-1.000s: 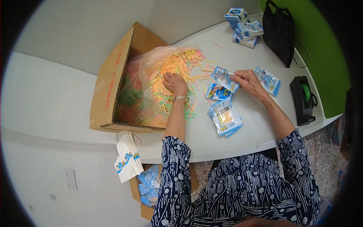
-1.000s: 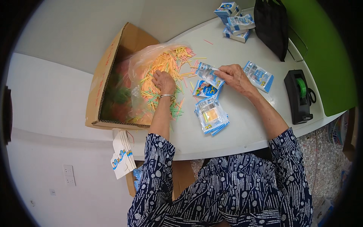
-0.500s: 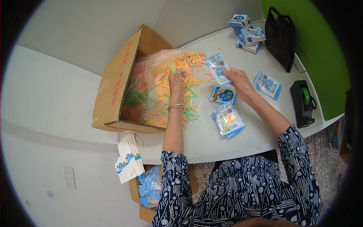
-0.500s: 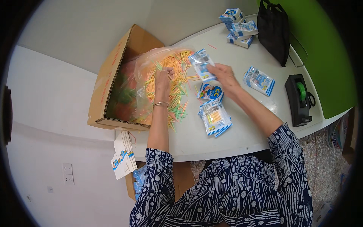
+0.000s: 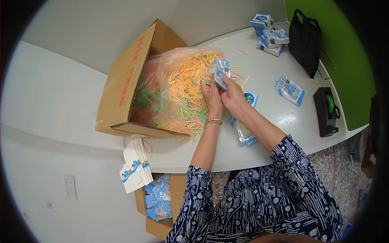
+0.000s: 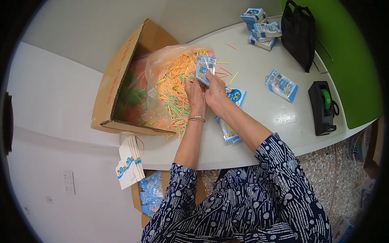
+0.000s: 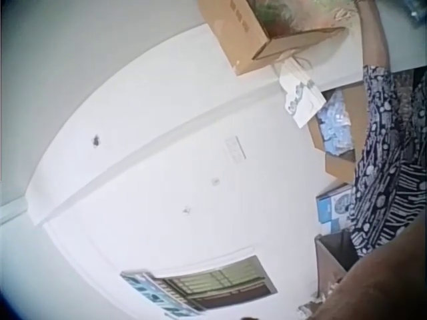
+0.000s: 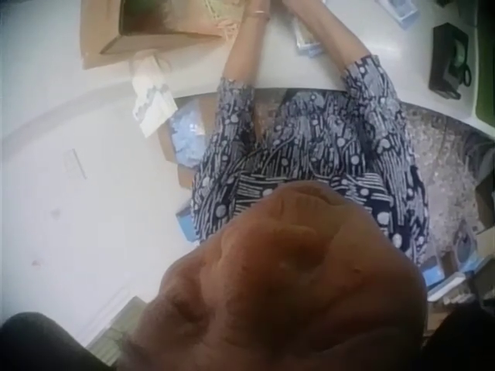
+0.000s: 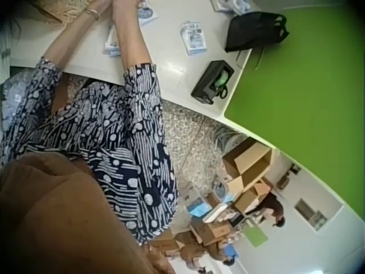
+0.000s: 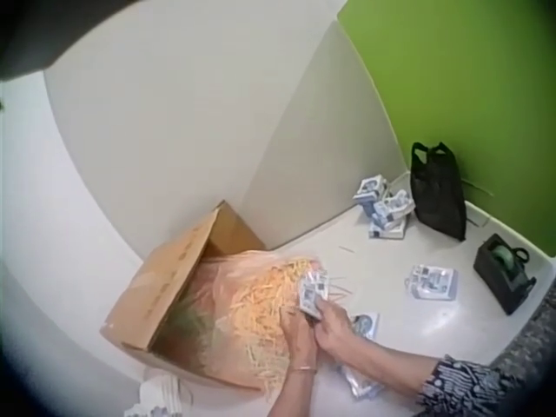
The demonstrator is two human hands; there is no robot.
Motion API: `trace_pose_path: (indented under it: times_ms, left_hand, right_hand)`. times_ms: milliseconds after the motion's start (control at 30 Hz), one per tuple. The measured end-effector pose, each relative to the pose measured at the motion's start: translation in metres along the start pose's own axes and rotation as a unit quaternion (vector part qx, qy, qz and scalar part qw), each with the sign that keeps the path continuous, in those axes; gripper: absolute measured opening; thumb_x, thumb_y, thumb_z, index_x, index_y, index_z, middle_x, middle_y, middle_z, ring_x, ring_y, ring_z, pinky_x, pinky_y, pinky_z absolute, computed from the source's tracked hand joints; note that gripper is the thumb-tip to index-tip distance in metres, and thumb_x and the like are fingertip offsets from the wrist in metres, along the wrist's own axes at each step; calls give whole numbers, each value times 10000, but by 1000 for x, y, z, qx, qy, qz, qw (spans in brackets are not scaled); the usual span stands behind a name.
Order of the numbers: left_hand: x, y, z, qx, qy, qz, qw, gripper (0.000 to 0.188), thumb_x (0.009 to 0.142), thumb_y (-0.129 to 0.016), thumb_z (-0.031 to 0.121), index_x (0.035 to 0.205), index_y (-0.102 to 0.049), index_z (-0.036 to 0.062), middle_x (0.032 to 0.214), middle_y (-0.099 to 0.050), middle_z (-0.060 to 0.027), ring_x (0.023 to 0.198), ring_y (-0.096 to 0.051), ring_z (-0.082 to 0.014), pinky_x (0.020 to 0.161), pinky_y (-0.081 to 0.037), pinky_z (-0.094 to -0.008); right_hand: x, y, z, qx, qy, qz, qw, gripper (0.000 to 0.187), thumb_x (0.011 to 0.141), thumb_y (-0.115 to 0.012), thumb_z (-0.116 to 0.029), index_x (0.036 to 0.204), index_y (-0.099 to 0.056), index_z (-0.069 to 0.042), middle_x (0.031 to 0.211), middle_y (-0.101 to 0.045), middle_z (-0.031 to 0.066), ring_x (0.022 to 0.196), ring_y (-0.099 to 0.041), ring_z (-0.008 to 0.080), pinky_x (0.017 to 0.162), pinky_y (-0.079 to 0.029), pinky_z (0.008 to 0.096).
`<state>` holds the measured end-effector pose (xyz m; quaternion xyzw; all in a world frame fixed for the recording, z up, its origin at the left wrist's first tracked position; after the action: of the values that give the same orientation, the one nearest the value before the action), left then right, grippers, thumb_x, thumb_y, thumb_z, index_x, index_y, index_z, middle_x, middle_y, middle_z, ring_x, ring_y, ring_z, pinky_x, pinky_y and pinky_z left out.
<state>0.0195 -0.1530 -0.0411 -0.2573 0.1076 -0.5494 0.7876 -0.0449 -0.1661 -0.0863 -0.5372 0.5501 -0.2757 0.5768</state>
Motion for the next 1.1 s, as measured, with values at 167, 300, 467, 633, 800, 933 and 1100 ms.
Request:
trace_pose_path:
  times_ms: [167,300,467,633,800,933,1100]
  left_hand:
    - [5,7,-5,35,-10,13,999,54,951,-489,101,979,-472,58,920,-588,-51,790,-603,-136,653,-517,-260]
    - [9,11,8,2,-9,18,1000,141,984,-442,177,964,-477,41,934,-592,-83,816,-604,-158,706,-525,-285]
    - [20,25,51,-13,-33,-6,999,255,991,-425,282,962,-459,31,935,-576,-115,837,-607,-218,777,-504,-348]
    - [8,-16,83,-12,-43,-71,997,277,989,-431,306,984,-476,33,981,-596,-137,949,-622,-271,869,-496,-388]
    - [-11,-46,86,7,-23,-162,987,267,977,-464,300,960,-509,37,1013,-607,-142,1018,-606,-305,895,-490,-415]
    - [-23,-58,84,53,-21,-185,981,295,984,-444,314,963,-512,27,1017,-615,-149,1020,-609,-281,901,-483,-393]
    - [-37,-70,77,100,2,-223,970,317,991,-424,311,981,-513,7,1031,-618,-161,1012,-613,-256,912,-471,-375]
  right_hand:
    - [-5,-8,-3,-38,21,-8,999,262,922,-551,-138,1134,-540,16,1091,-614,132,1003,-588,242,923,-470,361]
    - [-7,-8,-16,-116,7,-46,992,283,911,-574,-147,1146,-537,7,1069,-622,109,980,-594,199,886,-482,339]
    - [-25,-15,-51,-455,10,-129,881,255,873,-637,-187,1043,-616,3,935,-668,51,817,-627,106,740,-504,255]
    - [-47,-7,-77,-508,-73,-193,836,246,870,-642,-210,986,-660,7,858,-684,40,749,-620,75,680,-483,211]
    - [-64,-9,-84,-531,-75,-250,806,284,851,-668,-246,962,-689,15,857,-697,78,732,-632,90,687,-493,223]
    - [-63,-1,-87,-532,-90,-253,803,299,851,-670,-251,990,-686,14,874,-696,78,754,-630,91,707,-484,216]
    - [-69,0,-89,-511,-108,-278,806,270,857,-666,-239,982,-692,0,873,-697,53,777,-622,69,721,-474,204]
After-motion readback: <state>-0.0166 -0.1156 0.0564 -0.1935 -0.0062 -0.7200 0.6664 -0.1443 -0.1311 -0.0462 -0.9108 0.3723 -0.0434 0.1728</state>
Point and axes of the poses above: each hand's wrist, its own x-axis towards the middle knuckle, its own y-axis out of the back of the hand, z = x × y, the point moved 8 cm from there along x, towards the middle knuckle
